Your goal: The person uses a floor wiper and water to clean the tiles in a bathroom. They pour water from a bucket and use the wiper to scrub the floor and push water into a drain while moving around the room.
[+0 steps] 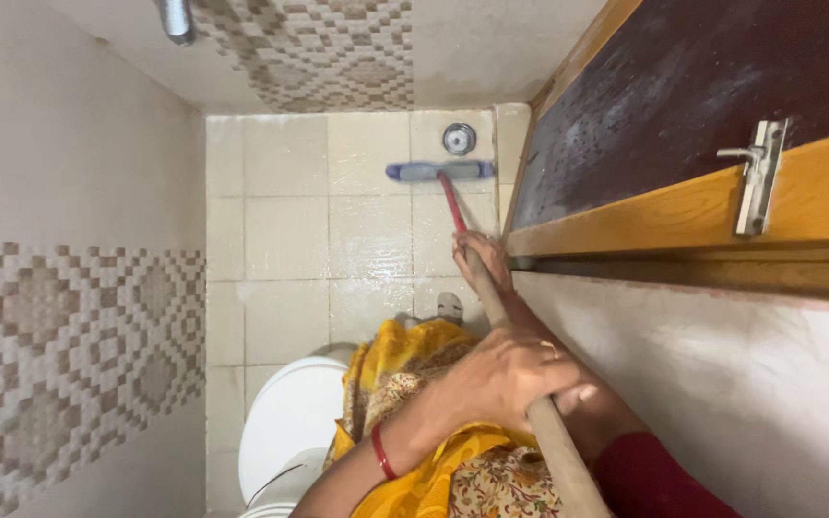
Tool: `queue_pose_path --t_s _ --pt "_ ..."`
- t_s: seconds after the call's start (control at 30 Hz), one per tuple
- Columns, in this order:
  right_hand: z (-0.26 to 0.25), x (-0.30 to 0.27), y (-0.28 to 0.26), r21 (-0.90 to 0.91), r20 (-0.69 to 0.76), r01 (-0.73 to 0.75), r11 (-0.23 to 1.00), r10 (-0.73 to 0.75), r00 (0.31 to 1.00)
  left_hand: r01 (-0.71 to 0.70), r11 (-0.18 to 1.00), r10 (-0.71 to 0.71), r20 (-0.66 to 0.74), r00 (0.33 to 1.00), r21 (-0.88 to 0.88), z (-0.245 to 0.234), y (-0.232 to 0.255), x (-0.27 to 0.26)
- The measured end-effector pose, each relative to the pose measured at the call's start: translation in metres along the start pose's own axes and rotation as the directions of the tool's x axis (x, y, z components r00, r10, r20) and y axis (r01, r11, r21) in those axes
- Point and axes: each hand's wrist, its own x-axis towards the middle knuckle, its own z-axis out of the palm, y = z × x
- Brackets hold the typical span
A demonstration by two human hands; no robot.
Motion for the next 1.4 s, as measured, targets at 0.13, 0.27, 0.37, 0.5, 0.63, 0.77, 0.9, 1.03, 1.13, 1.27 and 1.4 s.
queue_pose_path --t_s 0.13,0.27,0.37,0.5,0.63,0.77,0.9,1.03,1.13,1.27,1.4 --pt "-0.001 -0.035 -0.066 -0.039 -0.004 -0.097 0.995 0.097 0.995 -0.029 0.999 0.028 -0.068 0.997 -0.018 -0.026 0.066 0.003" --pt "-0.02 -0.054 -0.128 0.066 0.113 0.034 0.997 -0.042 0.993 -0.027 0.999 0.019 -0.192 0.981 -0.041 -0.061 0.118 -0.005" --pt "-0.009 -0.049 -0.141 0.094 0.126 0.077 0.993 -0.089 0.988 0.013 0.994 -0.038 -0.24 0.97 -0.105 -0.073 0.129 -0.014" --pt "-0.002 -0.051 -0.113 0.05 0.125 0.172 0.984 -0.177 0.976 -0.085 0.993 0.067 -0.21 0.975 -0.078 -0.048 0.104 -0.025" --pt "0.019 -0.05 -0.042 0.535 0.304 -0.483 0.693 0.376 0.875 -0.145 0.985 0.134 -0.113 0.985 -0.098 -0.003 0.064 -0.048" --pt "0.03 -0.027 0.024 0.125 0.172 -0.137 0.983 0.115 0.978 -0.15 0.952 0.18 -0.089 0.98 0.265 0.015 -0.012 -0.047" --pt "0.019 0.012 0.042 -0.242 0.254 0.098 0.965 -0.035 0.967 0.02 0.969 0.037 -0.227 0.973 0.245 -0.006 -0.042 -0.063" --pt "0.043 0.016 0.015 0.483 0.266 -0.447 0.753 0.36 0.894 0.091 0.97 -0.039 -0.226 0.973 0.224 -0.044 -0.037 -0.069" --pt "0.056 0.001 -0.021 0.697 0.386 -0.617 0.366 0.534 0.752 0.096 0.987 -0.079 -0.133 0.988 0.13 -0.071 -0.005 -0.069" --pt "0.038 -0.031 -0.068 0.008 0.052 0.149 0.989 -0.149 0.987 0.145 0.988 -0.141 0.073 0.987 -0.047 -0.111 0.049 -0.07" --pt "0.028 -0.06 -0.111 0.131 0.105 0.08 0.988 -0.094 0.99 0.108 0.993 -0.105 0.065 0.992 -0.051 -0.157 0.098 -0.063"
